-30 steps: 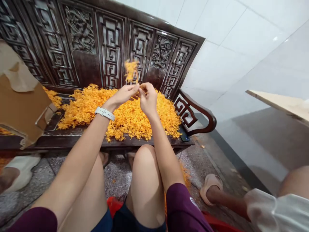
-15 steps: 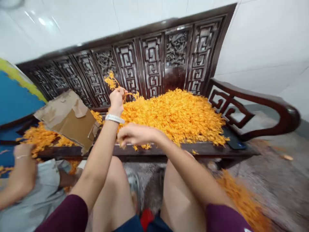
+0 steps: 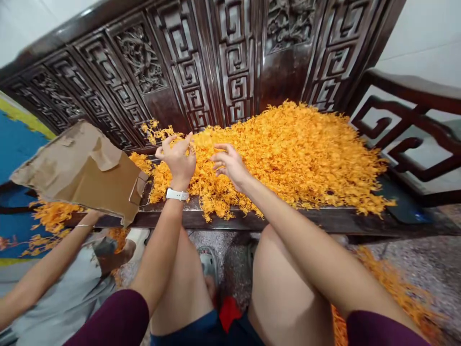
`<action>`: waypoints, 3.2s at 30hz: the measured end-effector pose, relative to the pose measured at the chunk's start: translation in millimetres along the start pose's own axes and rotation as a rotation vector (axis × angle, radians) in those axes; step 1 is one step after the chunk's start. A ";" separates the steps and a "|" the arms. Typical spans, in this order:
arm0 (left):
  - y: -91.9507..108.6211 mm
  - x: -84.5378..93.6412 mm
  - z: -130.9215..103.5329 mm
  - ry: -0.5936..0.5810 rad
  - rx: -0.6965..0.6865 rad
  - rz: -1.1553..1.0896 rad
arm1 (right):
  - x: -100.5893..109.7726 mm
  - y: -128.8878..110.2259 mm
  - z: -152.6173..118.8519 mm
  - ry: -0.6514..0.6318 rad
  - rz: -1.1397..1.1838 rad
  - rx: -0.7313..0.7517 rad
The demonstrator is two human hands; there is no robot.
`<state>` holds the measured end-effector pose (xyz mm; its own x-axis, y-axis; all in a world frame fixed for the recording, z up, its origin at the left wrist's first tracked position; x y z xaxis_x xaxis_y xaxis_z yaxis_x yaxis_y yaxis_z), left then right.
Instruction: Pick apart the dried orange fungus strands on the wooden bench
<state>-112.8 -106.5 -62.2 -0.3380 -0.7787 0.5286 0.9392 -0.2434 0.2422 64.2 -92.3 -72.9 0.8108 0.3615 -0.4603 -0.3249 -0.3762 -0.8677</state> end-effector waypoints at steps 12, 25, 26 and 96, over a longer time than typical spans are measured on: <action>9.0 -32.6 -17.6 -0.194 -0.155 -0.092 | 11.1 16.8 22.2 -0.029 -0.223 -0.050; -67.4 -36.4 5.8 -0.098 0.106 -0.054 | -59.3 51.4 -57.7 -1.366 -0.735 -0.536; -68.1 -34.2 4.0 -0.096 0.104 -0.062 | -58.0 44.7 -51.6 -1.226 -0.578 -0.468; -93.8 -32.4 -6.3 -0.142 0.178 -0.131 | -72.0 60.6 -57.6 -1.309 -0.402 -0.525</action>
<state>-189.6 -62.1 -107.2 -0.4729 -0.6552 0.5892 0.8657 -0.2211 0.4490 14.2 -190.2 -81.5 -0.3023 0.9062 -0.2957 0.2541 -0.2224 -0.9413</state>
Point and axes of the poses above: each hand's wrist, its own z-axis towards the middle knuckle, its own x-axis out of the back of the hand, y = z × x, the point moved 2 cm from there along z, towards the middle knuckle, and after that the axes turned 11 degrees about -x, right-handed, at the moved point
